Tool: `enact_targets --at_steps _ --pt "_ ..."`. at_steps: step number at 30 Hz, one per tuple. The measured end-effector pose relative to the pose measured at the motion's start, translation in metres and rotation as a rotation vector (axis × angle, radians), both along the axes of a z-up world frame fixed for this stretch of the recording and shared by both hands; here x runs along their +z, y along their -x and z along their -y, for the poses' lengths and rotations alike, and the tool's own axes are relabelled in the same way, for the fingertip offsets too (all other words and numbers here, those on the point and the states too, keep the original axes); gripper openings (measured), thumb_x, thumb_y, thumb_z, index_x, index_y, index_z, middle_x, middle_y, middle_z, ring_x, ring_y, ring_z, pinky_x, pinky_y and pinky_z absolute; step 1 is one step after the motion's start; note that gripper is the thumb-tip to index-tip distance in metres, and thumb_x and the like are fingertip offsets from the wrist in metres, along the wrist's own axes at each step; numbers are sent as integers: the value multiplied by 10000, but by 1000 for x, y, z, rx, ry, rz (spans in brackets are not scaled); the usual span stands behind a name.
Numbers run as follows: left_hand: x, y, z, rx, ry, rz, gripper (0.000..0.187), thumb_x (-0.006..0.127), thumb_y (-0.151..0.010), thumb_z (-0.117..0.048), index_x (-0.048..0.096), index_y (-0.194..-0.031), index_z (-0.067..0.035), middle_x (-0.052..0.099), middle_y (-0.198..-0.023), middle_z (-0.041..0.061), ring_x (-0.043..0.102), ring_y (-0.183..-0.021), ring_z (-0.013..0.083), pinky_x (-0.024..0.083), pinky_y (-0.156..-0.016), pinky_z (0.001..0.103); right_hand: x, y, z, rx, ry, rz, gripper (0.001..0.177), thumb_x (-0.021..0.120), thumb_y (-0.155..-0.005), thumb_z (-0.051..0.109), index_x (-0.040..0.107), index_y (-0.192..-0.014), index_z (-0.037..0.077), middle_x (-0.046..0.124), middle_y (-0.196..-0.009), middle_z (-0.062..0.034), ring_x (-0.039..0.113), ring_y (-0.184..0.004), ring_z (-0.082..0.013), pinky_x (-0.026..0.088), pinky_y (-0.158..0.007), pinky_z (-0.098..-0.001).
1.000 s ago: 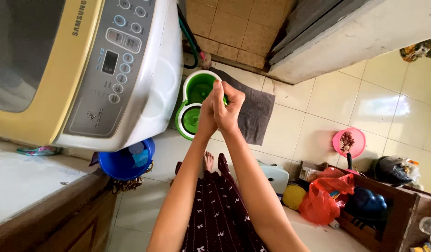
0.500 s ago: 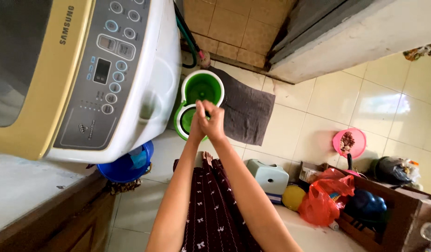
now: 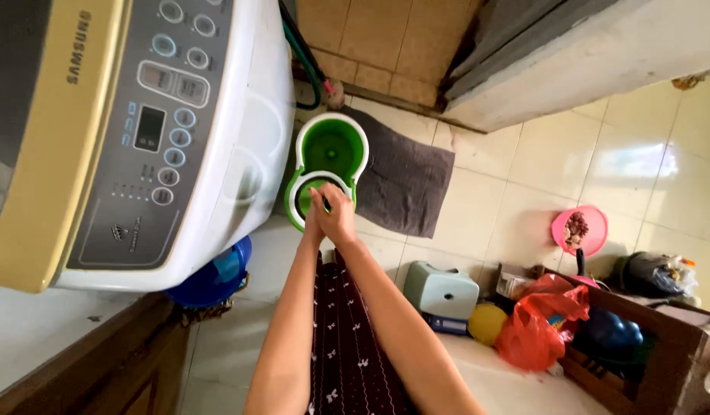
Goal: Assembling a mop and cleaning a bathroom floor after filling a bucket with water.
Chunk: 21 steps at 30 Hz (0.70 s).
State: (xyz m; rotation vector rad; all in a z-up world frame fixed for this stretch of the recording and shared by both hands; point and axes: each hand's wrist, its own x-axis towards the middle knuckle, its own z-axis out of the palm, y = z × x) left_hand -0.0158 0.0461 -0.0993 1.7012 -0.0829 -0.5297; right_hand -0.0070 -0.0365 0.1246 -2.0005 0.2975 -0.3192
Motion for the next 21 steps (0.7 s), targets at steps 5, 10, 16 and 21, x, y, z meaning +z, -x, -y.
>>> enact_targets --at_steps 5,10,16,21 --pt "18 2 6 44 222 -114 402 484 -1094 -363 580 -1343 -63 619 -1308 94 564 -1227 201 449 -1044 357 9 8 -1 -37 -6 6 243 699 -999 152 592 -863 -19 609 -802 -162 583 -703 -323 479 -634 -392" --pt "35 -1 3 32 201 -80 391 439 -1098 -376 578 -1324 -88 617 -1293 49 563 -1245 172 424 -1054 337 20 12 -2 -7 -63 -15 246 706 -983 177 608 -866 -15 625 -800 -144 588 -669 -292 486 -613 -378" --pt "30 8 -1 -23 165 -59 302 520 -1081 -324 594 -1253 -86 630 -1237 60 588 -1203 195 449 -1045 356 28 23 -4 43 -36 -16 252 711 -984 188 608 -871 -13 640 -831 -142 610 -705 -289 486 -625 -385" --pt "33 12 -8 -106 27 104 290 580 -1034 -285 583 -1240 -81 629 -1227 70 601 -1191 224 453 -1028 362 42 30 -3 85 -40 -29 238 713 -980 195 617 -893 -4 638 -837 -149 612 -720 -301 491 -643 -394"
